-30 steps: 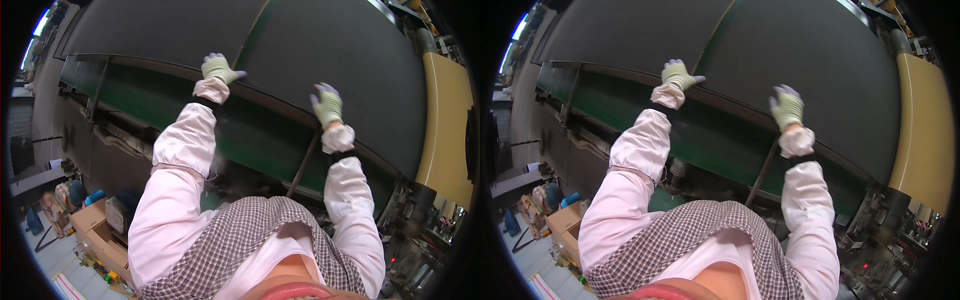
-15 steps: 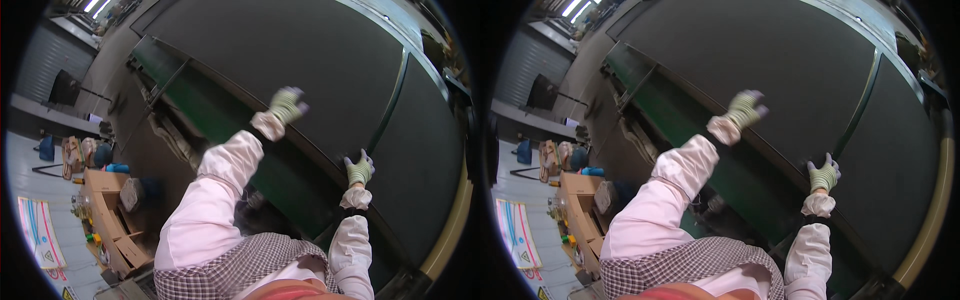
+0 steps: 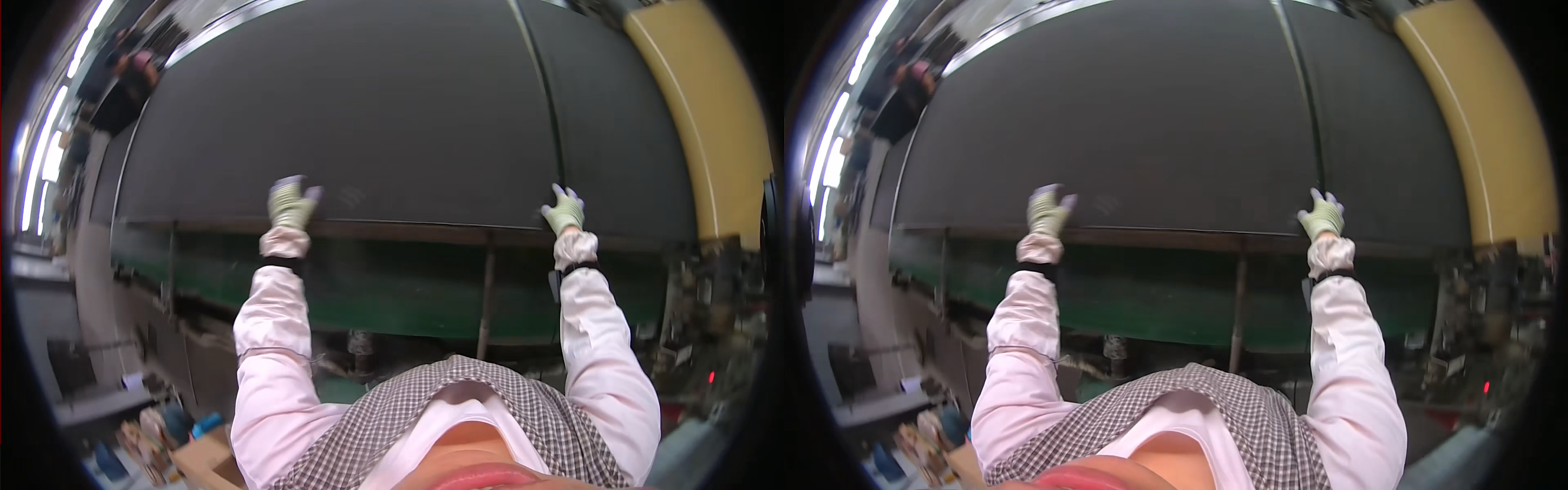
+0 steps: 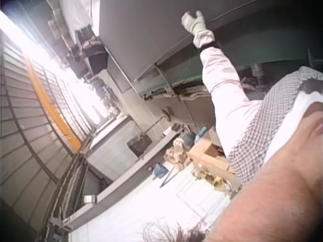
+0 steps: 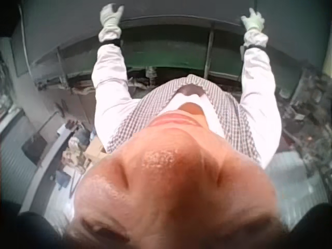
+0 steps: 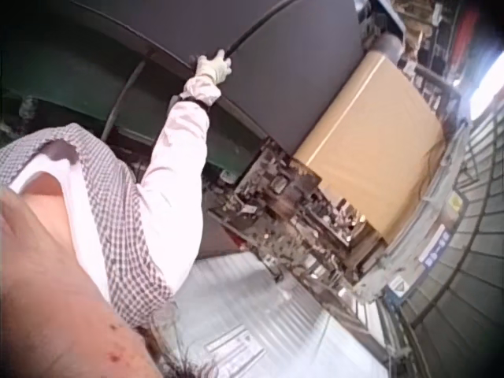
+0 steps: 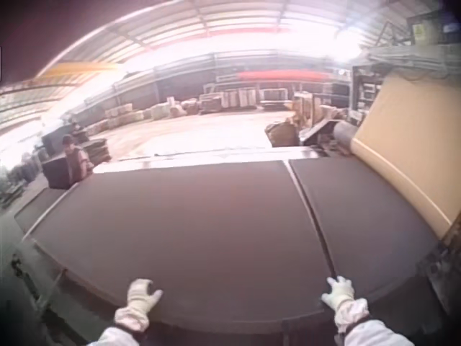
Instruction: The recorder uses their hands to guide and smooth large dark sheets as they pass through an industrial processing machine.
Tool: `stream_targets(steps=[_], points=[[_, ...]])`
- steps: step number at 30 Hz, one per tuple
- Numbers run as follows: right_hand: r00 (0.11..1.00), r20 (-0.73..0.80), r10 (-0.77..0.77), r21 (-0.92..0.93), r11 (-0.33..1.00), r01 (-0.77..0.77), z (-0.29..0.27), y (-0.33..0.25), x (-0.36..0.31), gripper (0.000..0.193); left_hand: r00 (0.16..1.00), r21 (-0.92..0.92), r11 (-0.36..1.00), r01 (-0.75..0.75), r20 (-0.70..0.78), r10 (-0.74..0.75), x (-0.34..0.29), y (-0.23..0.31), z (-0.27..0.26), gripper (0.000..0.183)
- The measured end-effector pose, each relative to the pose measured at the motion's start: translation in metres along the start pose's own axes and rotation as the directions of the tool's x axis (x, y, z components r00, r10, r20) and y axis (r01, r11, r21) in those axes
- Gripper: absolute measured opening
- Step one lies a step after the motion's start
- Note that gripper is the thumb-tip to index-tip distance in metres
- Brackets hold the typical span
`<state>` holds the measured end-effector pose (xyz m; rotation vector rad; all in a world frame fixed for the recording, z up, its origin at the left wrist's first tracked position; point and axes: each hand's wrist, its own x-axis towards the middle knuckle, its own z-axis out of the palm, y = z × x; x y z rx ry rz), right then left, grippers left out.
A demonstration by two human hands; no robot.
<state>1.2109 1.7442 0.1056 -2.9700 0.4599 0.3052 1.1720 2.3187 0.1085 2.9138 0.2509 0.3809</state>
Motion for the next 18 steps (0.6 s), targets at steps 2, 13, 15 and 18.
stream_targets(steps=[2,13,15,18], points=[[1.0,0.012,0.015,0.012,1.0,-0.015,0.015,0.001,0.002,0.069,0.972,0.108,0.97,0.219,0.066,-0.227,-0.007,-0.089,0.012,0.056],[0.996,-0.086,-0.011,-0.039,0.999,0.008,0.032,0.094,0.046,0.062,0.863,0.119,0.968,0.22,0.439,-0.25,-0.032,-0.025,-0.013,0.074],[0.999,-0.025,0.047,-0.057,0.997,-0.049,0.053,0.125,0.075,0.065,0.861,0.1,0.977,0.19,0.46,-0.214,-0.029,-0.012,-0.019,0.073],[0.991,-0.012,0.134,-0.114,0.984,-0.134,0.09,0.173,0.117,0.069,0.856,0.095,0.987,0.13,0.492,-0.16,-0.034,0.022,0.003,0.074]])
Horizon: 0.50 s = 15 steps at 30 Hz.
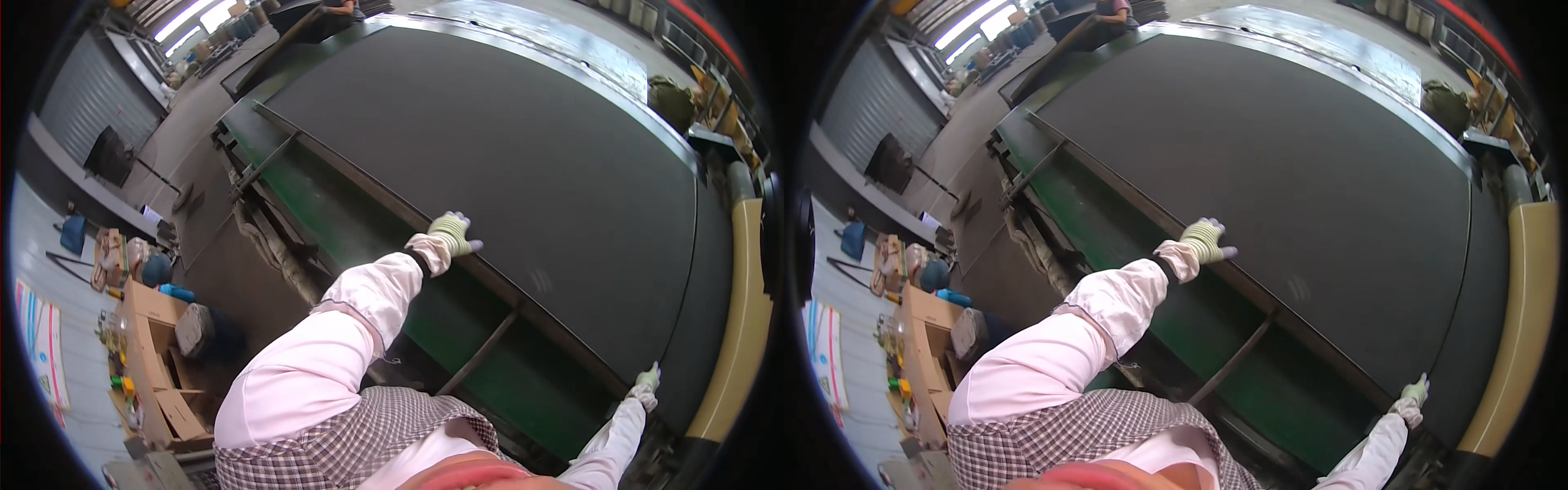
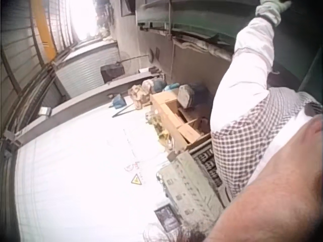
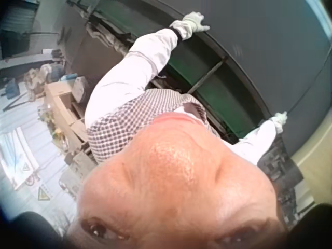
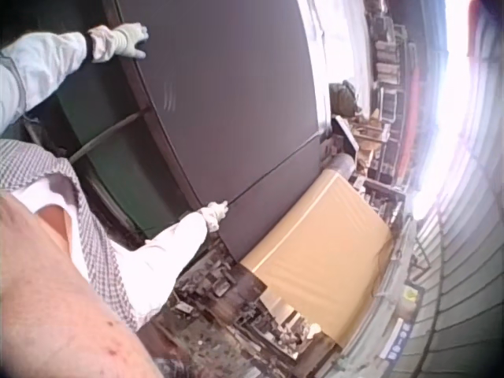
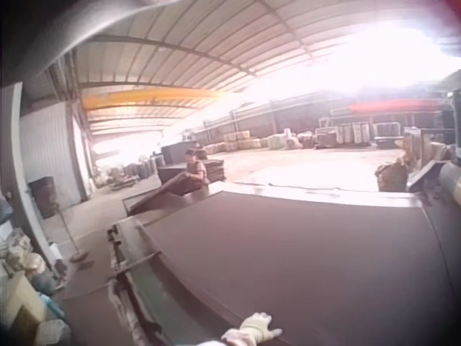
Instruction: The recorder uses their hands to guide and smooth large dark sheets as they pass through an industrial processing machine.
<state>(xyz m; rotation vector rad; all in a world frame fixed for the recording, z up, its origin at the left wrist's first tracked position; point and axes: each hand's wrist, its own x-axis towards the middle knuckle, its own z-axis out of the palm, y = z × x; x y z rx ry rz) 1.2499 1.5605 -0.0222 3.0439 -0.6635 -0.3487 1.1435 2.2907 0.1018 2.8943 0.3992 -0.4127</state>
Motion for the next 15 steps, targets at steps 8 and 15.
stream_targets(steps=[8,15], points=[[0.983,-0.166,0.077,-0.203,0.973,-0.111,-0.015,-0.018,-0.054,0.058,0.99,-0.024,0.991,-0.133,0.051,0.135,-0.028,0.115,0.085,0.082],[0.401,-0.65,-0.646,0.046,0.493,0.869,-0.006,-0.168,-0.133,0.047,0.934,-0.026,0.937,-0.348,0.073,0.349,-0.05,0.221,0.099,0.083]])
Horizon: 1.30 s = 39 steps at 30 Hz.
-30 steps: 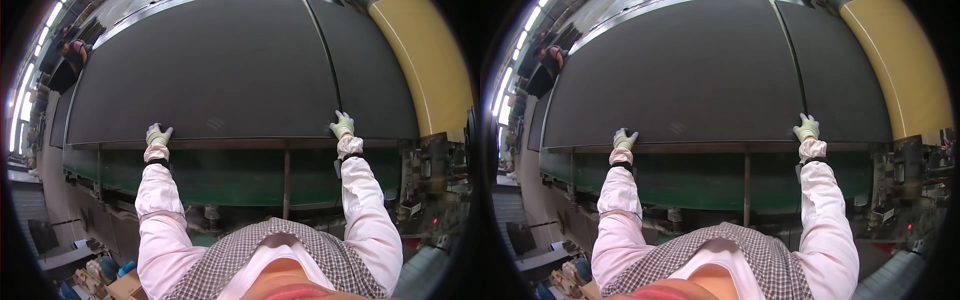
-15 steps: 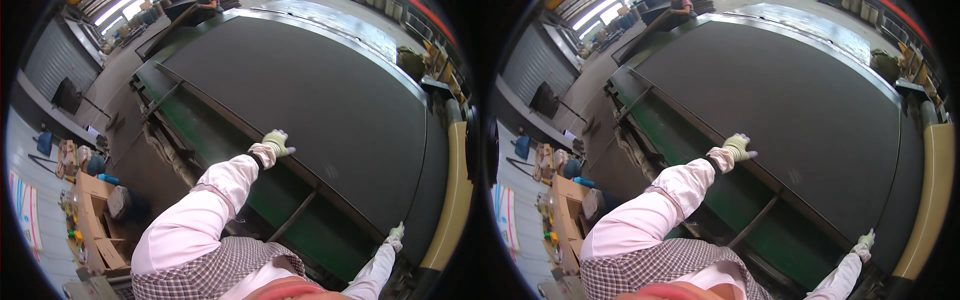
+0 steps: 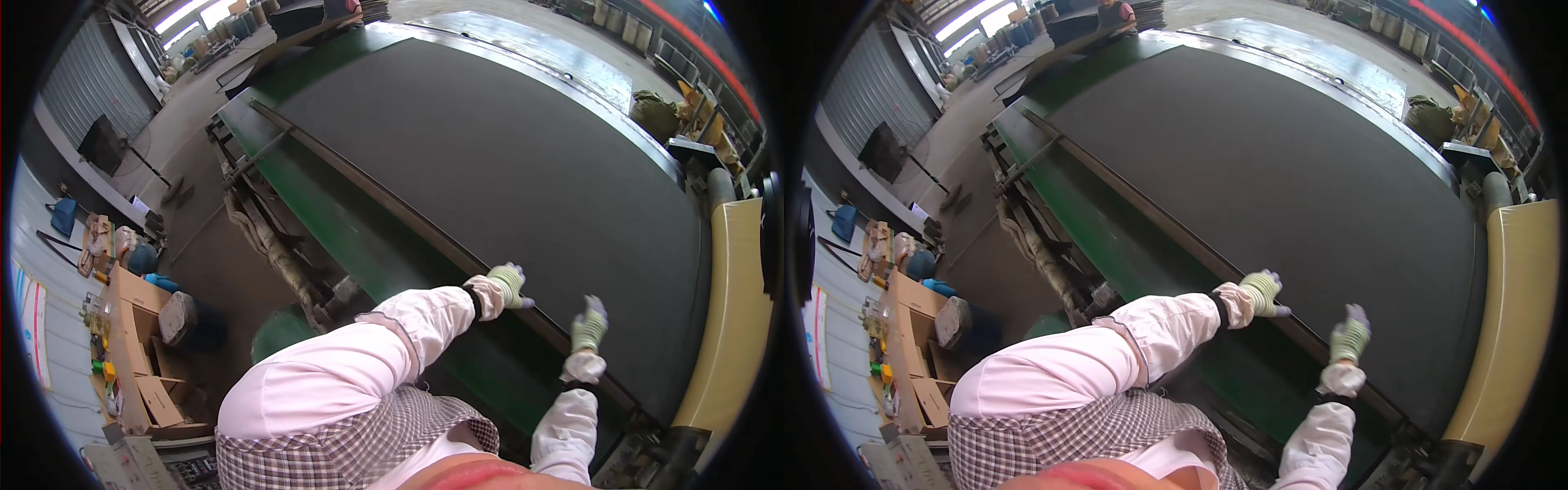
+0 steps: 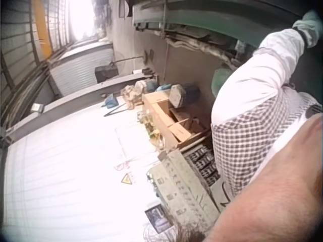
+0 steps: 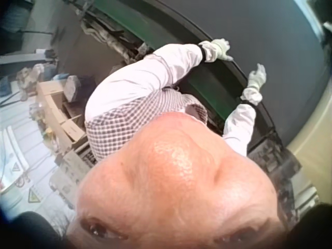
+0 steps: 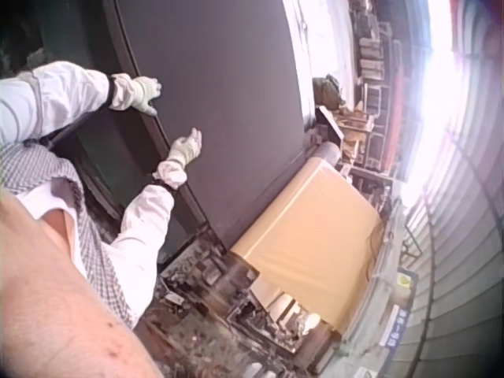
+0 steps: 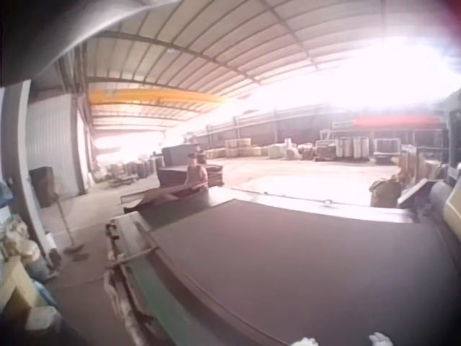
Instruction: The recorder uses their hands to guide and smooth large dark sheets as they pass through an industrial processing machine.
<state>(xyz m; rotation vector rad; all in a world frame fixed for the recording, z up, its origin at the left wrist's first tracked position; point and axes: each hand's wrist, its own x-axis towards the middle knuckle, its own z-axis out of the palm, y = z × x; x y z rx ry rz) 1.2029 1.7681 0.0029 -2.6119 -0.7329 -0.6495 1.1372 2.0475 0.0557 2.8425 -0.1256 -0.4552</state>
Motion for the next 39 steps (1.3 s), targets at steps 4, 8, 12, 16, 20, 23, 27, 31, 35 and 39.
stream_targets(steps=[4,8,12,16,20,23,27,31,35,39], points=[[0.923,0.376,0.087,0.235,0.954,-0.185,0.021,-0.047,0.014,0.037,0.983,-0.253,0.951,-0.177,0.006,0.185,0.004,0.028,0.011,0.078],[0.929,0.313,0.198,0.025,0.976,-0.216,0.009,-0.002,-0.011,0.032,0.97,-0.208,0.97,-0.127,-0.23,0.077,-0.025,-0.033,-0.015,0.066],[0.867,0.397,0.303,-0.096,0.953,-0.289,-0.027,0.03,-0.016,0.037,0.595,-0.166,0.98,0.108,-0.779,-0.197,-0.071,-0.143,-0.022,0.06],[0.807,0.426,0.409,-0.294,0.906,-0.304,-0.049,0.056,-0.021,0.047,-0.017,-0.611,0.634,0.474,-0.726,-0.687,-0.171,-0.248,0.002,0.059],[0.578,0.491,0.652,-0.598,0.735,-0.32,-0.079,0.067,-0.007,0.055,-0.289,-0.864,0.032,0.502,-0.202,-0.936,-0.252,-0.302,-0.002,0.067],[0.568,0.439,0.697,-0.638,0.686,-0.349,-0.07,0.061,0.009,0.046,-0.299,-0.821,0.085,0.564,-0.299,-0.906,-0.28,-0.327,0.008,0.067],[0.821,0.431,0.374,-0.369,0.903,-0.218,-0.025,-0.003,0.031,0.046,-0.234,-0.814,0.176,0.553,-0.354,-0.905,-0.284,-0.338,0.0,0.064],[0.925,0.379,0.003,0.064,0.998,-0.03,0.042,-0.083,0.06,0.047,-0.092,-0.703,0.45,0.551,-0.587,-0.805,-0.243,-0.361,-0.009,0.065],[0.942,0.324,-0.088,0.241,0.971,0.008,0.082,-0.152,0.092,0.038,0.101,-0.619,0.617,0.486,-0.661,-0.744,-0.201,-0.372,-0.042,0.068],[0.819,0.554,0.152,-0.067,0.988,-0.138,0.062,-0.184,0.11,0.034,0.208,-0.494,0.737,0.461,-0.747,-0.631,-0.18,-0.383,-0.076,0.068]])
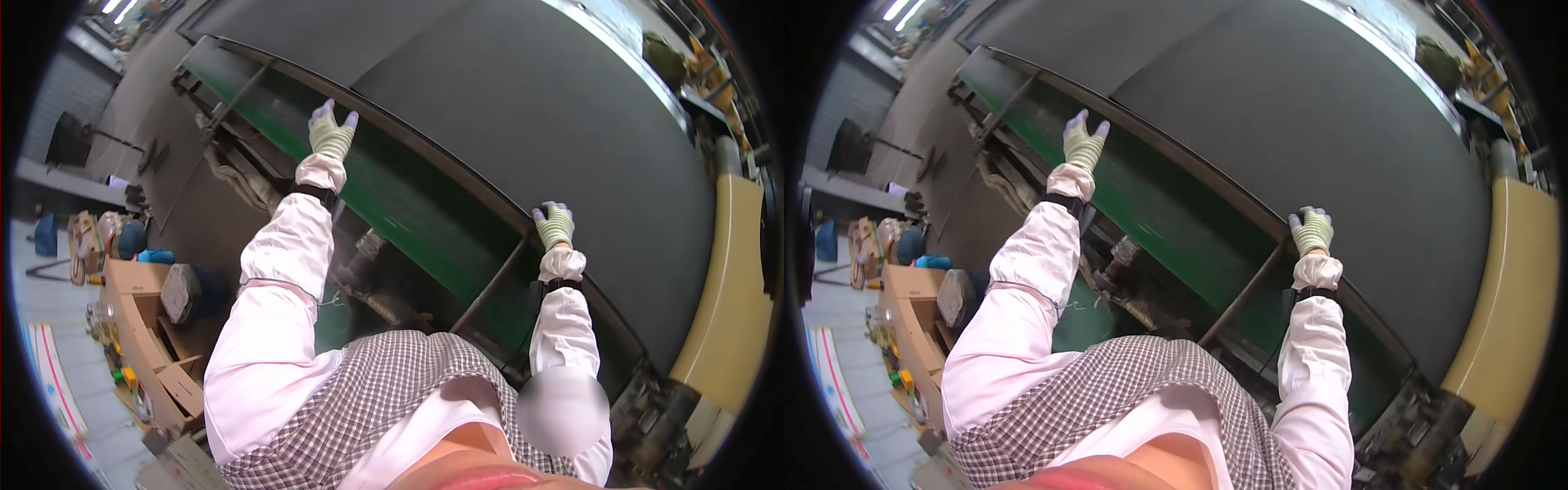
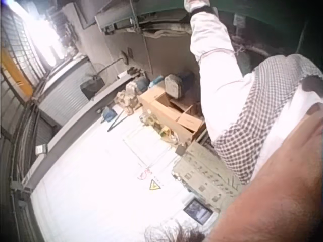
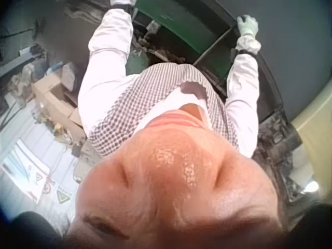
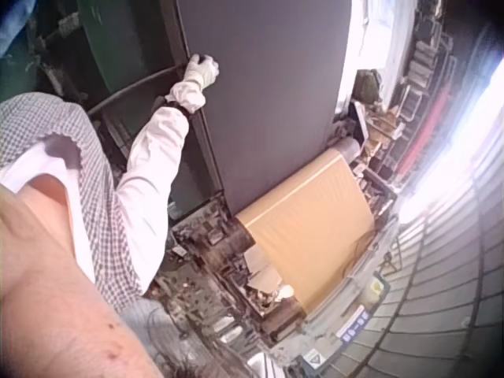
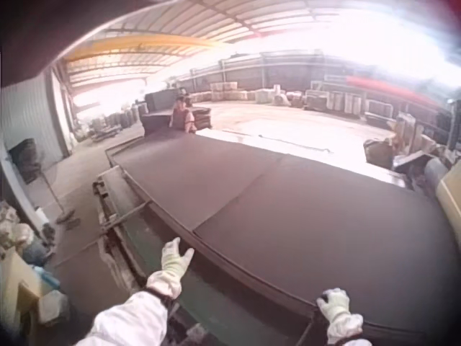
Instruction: The recorder uses their hands to guide and smooth large dark sheets as they pass through an industrial processing machine.
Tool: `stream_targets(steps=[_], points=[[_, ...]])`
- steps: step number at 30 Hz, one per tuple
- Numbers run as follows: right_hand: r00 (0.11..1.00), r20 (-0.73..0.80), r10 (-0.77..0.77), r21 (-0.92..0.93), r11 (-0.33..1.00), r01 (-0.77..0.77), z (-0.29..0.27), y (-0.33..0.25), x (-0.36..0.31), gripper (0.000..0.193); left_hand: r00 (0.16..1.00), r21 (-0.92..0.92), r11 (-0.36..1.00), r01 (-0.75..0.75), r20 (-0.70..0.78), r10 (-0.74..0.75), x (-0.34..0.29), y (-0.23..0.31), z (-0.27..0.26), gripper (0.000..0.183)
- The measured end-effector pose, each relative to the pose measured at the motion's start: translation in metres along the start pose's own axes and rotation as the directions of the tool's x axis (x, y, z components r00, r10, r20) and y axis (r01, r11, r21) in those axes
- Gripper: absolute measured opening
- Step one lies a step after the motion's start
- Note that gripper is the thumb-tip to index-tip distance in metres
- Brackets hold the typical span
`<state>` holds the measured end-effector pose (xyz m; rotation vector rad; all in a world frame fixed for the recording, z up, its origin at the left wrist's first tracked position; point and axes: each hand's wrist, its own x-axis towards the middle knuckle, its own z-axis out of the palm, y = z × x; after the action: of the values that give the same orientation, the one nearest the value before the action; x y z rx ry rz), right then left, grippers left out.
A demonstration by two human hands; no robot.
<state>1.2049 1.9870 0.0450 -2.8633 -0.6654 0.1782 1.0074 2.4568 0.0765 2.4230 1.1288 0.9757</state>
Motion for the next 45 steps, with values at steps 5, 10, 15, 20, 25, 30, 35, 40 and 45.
stream_targets(steps=[5,10,15,20,25,30,35,40,45], points=[[0.981,0.021,0.191,-0.078,0.979,-0.189,0.002,0.062,-0.032,0.033,0.966,0.091,0.974,-0.206,0.175,0.188,0.037,0.015,0.063,0.073],[0.914,0.128,0.384,-0.227,0.909,-0.35,-0.016,0.092,-0.056,0.037,0.807,0.249,0.936,-0.249,0.587,0.059,0.066,0.031,0.108,0.091],[0.963,-0.016,0.269,-0.262,0.928,-0.264,-0.03,0.09,-0.045,0.041,0.592,0.387,0.827,-0.408,0.802,-0.083,0.05,0.103,0.117,0.114],[0.948,-0.254,-0.192,0.098,0.97,0.223,-0.006,-0.049,0.026,0.039,0.539,0.319,0.83,-0.457,0.842,-0.027,0.002,0.156,0.112,0.114],[0.995,-0.045,0.089,0.289,0.955,-0.072,0.028,-0.118,0.06,0.066,0.64,0.019,0.931,-0.364,0.731,0.236,0.03,0.128,0.136,0.087],[0.968,-0.058,0.245,0.099,0.966,-0.238,0.026,-0.109,0.036,0.074,0.751,0.281,0.885,-0.37,0.652,0.107,0.078,0.025,0.113,0.073],[0.955,-0.076,0.288,-0.025,0.957,-0.29,0.001,-0.024,0.002,0.069,0.581,-0.078,0.858,-0.507,0.704,0.408,0.028,0.094,0.094,0.063],[0.919,0.032,0.394,-0.052,0.919,-0.392,0.025,0.064,-0.016,0.076,0.727,0.2,0.858,-0.472,0.639,0.251,0.08,0.065,0.121,0.057],[0.928,0.023,0.373,-0.033,0.928,-0.372,0.047,0.136,-0.025,0.074,0.719,0.202,0.885,-0.419,0.67,0.187,0.082,0.035,0.123,0.057]])
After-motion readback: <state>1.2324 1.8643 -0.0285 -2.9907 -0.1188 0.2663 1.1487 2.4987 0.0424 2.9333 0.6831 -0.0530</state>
